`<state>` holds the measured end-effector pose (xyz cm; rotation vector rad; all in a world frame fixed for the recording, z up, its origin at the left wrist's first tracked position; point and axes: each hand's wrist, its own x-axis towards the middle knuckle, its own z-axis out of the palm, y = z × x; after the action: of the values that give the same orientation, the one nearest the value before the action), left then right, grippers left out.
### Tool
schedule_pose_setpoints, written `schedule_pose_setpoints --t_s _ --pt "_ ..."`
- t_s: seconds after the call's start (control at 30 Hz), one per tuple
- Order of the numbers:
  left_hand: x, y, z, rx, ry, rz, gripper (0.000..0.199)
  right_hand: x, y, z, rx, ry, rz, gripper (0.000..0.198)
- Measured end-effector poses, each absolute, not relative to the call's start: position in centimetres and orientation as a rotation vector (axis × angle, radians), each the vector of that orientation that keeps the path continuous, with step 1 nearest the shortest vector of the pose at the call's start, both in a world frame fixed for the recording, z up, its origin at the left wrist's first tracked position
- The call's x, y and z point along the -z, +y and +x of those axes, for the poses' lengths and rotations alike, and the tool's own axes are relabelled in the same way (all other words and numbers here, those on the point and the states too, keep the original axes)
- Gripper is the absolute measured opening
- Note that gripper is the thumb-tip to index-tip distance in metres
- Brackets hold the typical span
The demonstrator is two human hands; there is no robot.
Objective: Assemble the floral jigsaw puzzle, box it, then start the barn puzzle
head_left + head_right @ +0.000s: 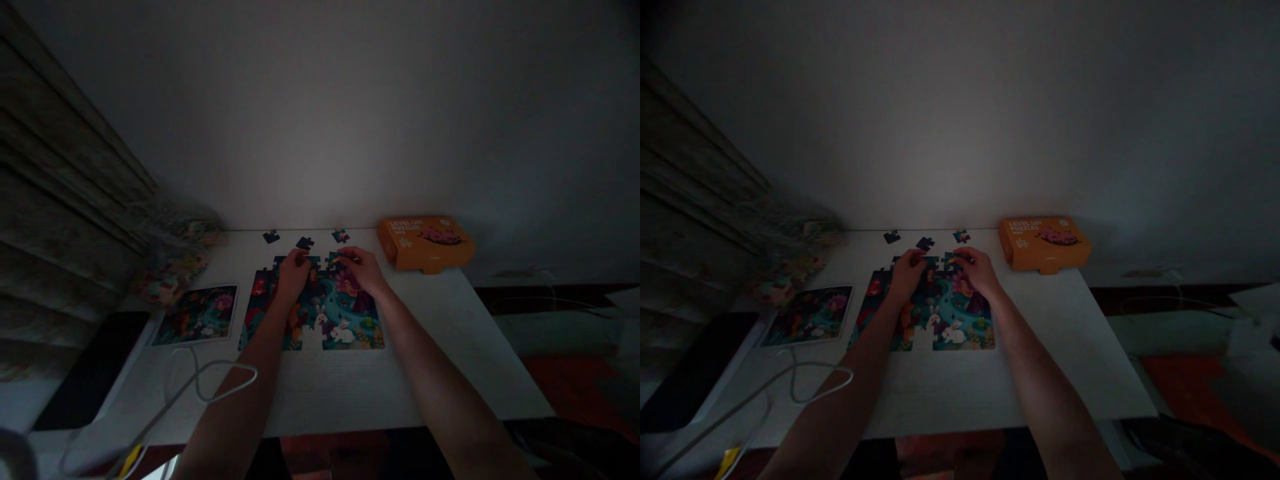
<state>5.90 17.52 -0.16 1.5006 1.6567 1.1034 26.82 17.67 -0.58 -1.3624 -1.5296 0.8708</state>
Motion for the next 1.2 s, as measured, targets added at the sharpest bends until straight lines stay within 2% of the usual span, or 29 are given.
schedule_pose_setpoints --t_s 0.37,0.57,0.73,0.9,1.03,1.2 --pt "0.0 17.3 6.4 -1.134 1.624 1.429 0.014 0.0 20.9 25.3 -0.748 -1.922 -1.497 0.018" --pt "-0.4 17.2 6.5 -1.123 1.628 1.436 0.011 0.5 20.8 25.4 -0.631 -2.102 -1.524 0.026" --pt "-0.4 17.1 6.6 -1.124 1.631 1.443 0.010 0.3 19.4 25.4 -0.552 -2.108 -1.523 0.032" --pt "-0.1 17.2 6.5 -1.063 1.672 1.514 0.011 0.2 17.8 26.0 -0.540 -1.977 -1.437 0.026" --pt "-0.2 16.6 6.8 -0.942 1.614 1.917 0.021 0.4 17.4 28.0 -0.531 -1.916 -1.486 0.023" --pt "0.1 14.6 8.8 -0.603 1.422 2.330 0.046 0.6 17.8 30.7 -0.546 -1.840 -1.584 0.024"
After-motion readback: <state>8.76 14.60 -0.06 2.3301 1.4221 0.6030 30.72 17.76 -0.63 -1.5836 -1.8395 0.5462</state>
